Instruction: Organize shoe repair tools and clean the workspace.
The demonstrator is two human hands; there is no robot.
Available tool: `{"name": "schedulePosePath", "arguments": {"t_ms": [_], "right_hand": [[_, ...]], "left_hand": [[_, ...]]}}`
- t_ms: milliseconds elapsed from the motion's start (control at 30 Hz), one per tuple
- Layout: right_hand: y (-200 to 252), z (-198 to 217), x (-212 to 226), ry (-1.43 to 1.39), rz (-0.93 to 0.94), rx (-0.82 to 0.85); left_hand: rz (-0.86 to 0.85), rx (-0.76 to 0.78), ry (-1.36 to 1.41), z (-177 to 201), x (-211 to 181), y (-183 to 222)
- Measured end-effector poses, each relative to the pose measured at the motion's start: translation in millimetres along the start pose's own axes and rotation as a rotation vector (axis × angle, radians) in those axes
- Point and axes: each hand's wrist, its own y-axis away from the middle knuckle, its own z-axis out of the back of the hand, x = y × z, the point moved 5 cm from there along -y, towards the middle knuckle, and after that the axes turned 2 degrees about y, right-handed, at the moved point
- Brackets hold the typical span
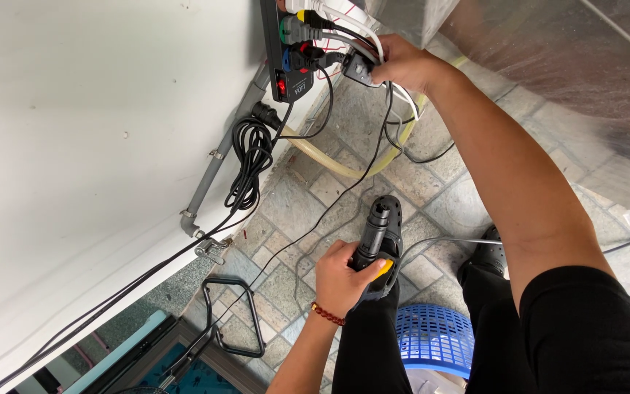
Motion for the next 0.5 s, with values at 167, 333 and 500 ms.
{"name": "schedulePosePath", "arguments": {"t_ms": [167,333,500], "right_hand": [[-3.4,0.0,-16.4,0.011,-0.073,-0.028],[4.1,-5.3,13.1,0.028,0.016,-0.045],[1.9,-8.2,23.4,0.112,0.087,-0.045]], "left_hand": [[0.005,0.021,0.008,-1.5,-1.2,-2.2],[-0.014,0.029,0.002,-1.3,-3.2,-1.5],[-0.019,0.01,0.022,3.0,0.1,-5.9]]}}
